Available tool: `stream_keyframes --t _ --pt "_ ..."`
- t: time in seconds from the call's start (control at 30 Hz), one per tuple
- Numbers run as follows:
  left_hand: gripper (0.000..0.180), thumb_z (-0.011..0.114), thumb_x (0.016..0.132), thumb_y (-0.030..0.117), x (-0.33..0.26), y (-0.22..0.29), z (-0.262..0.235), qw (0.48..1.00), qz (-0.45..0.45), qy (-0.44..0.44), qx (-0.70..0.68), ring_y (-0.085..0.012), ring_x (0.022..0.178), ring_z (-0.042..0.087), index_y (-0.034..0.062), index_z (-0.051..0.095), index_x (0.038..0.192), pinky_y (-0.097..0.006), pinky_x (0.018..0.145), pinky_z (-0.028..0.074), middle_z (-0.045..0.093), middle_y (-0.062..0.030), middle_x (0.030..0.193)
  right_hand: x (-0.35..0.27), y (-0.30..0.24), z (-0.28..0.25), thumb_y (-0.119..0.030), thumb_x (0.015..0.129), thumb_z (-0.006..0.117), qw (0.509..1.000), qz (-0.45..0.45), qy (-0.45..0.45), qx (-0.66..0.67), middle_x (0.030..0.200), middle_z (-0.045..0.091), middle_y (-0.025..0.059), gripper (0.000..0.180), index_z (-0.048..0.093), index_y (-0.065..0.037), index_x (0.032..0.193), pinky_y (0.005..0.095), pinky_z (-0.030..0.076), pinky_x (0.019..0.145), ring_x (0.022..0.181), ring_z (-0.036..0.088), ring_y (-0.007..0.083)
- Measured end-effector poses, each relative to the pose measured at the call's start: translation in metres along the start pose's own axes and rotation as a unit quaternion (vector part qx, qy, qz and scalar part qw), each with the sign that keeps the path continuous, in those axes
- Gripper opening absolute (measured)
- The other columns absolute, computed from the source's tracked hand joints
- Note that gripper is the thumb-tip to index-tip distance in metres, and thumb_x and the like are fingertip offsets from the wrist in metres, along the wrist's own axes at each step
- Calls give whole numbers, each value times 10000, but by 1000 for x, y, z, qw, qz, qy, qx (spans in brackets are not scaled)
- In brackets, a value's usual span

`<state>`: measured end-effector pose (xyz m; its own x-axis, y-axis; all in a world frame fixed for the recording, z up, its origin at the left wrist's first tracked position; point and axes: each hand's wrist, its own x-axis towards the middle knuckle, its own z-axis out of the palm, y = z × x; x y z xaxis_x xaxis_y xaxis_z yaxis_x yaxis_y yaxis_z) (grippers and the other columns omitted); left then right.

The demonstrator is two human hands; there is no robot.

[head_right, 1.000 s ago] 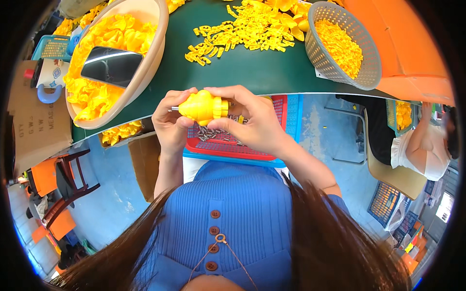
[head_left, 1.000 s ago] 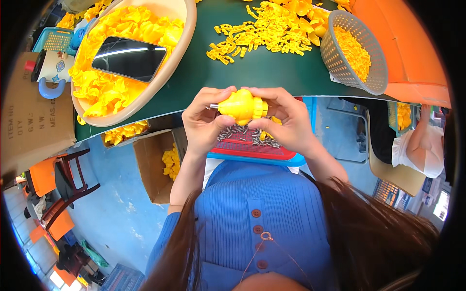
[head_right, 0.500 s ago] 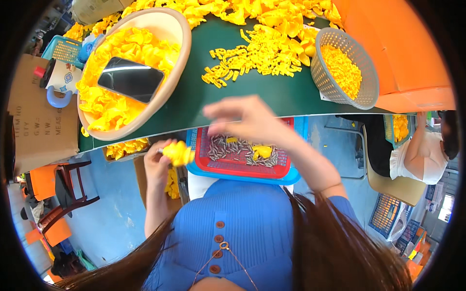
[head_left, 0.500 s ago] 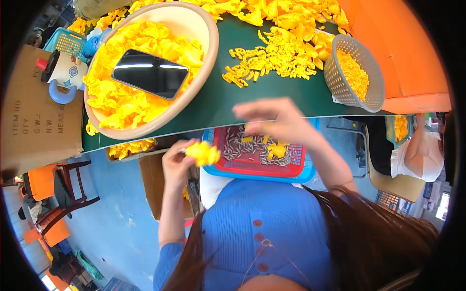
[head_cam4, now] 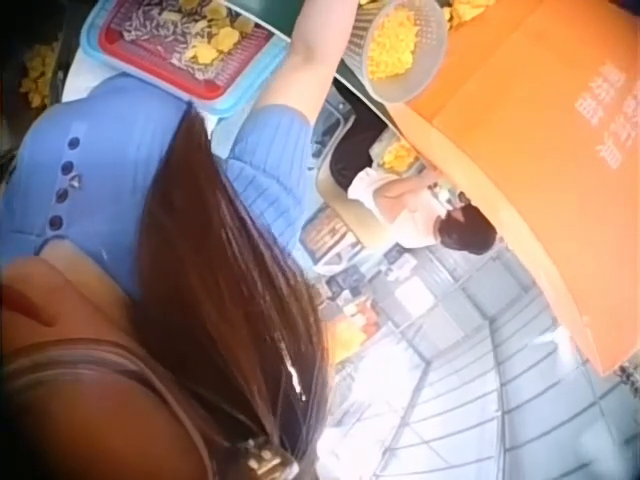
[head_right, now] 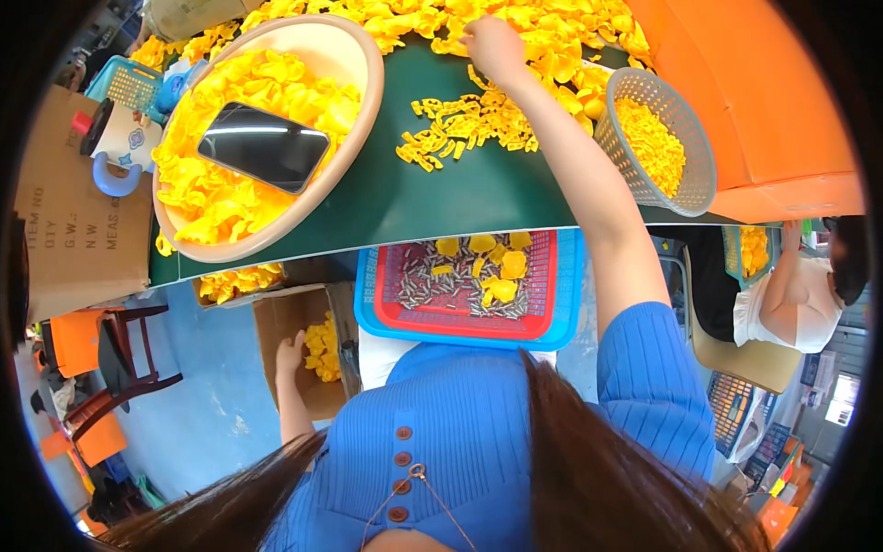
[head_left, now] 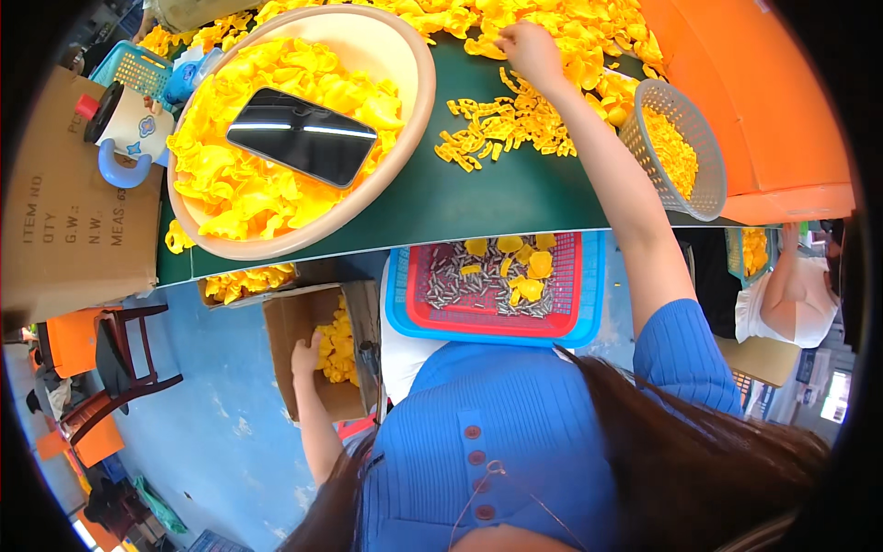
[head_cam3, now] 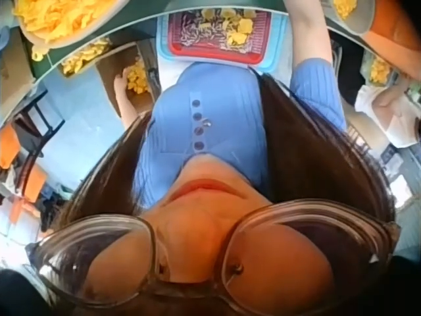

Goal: Assembling yellow toy parts by hand at a factory workbench.

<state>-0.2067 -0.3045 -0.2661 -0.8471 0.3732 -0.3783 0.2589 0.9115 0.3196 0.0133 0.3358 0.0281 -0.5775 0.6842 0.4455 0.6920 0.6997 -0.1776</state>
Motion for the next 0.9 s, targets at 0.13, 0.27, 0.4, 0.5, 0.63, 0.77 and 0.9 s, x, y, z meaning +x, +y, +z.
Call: stream_keyframes --t 0.13,0.27,0.4,0.5,0.63,0.77,0.9 --pt "503 544 866 439 -40 129 -128 935 6 -337 -108 -166 766 629 -13 562 1086 -268 689 503 650 -95 852 -20 41 -32 -245 784 667 783 283 1 554 961 628 -23 259 669 -92 993 254 411 657 722 502 104" --pt "558 501 899 424 -117 252 -157 763 255 -464 -370 -209 918 618 -1 452 1257 -279 749 510 613 -127 1041 -110 -64 -111 -173 824 625 867 66 8 494 885 612 0 191 641 -27 946 240 423 729 759 520 92" --pt "632 416 949 327 -169 366 -118 630 339 -306 -628 -242 1145 484 75 103 1436 -336 872 474 356 -193 1362 -202 -113 -129 -63 705 707 898 -120 -29 423 858 594 75 160 628 -38 841 303 449 692 819 557 202" --pt "607 389 954 361 -168 399 -96 559 368 -313 -674 -203 1023 553 86 135 1431 -300 801 499 388 -189 1339 -231 -123 -132 -68 700 702 890 -131 -105 423 862 592 89 170 637 -38 854 334 459 706 823 556 239" --pt "557 319 962 422 -176 405 -98 581 246 -343 -696 -97 834 567 84 227 1396 -176 499 455 453 -199 1279 -217 -99 -116 -85 733 677 875 -124 -84 461 878 604 101 162 651 -29 883 326 462 733 843 573 243" --pt "571 244 963 470 -165 398 -106 503 202 -413 -732 -58 738 525 89 249 1388 -160 448 417 468 -205 1262 -181 -74 -72 -111 770 650 975 -109 3 194 895 586 86 200 650 -61 963 337 462 727 848 563 249" --pt "601 183 954 518 -162 390 -110 503 145 -418 -742 -37 526 384 59 404 1273 -144 409 333 600 -190 1018 -194 -69 -53 -128 749 676 984 -122 -2 132 932 570 87 250 642 -59 987 347 456 728 868 550 256"
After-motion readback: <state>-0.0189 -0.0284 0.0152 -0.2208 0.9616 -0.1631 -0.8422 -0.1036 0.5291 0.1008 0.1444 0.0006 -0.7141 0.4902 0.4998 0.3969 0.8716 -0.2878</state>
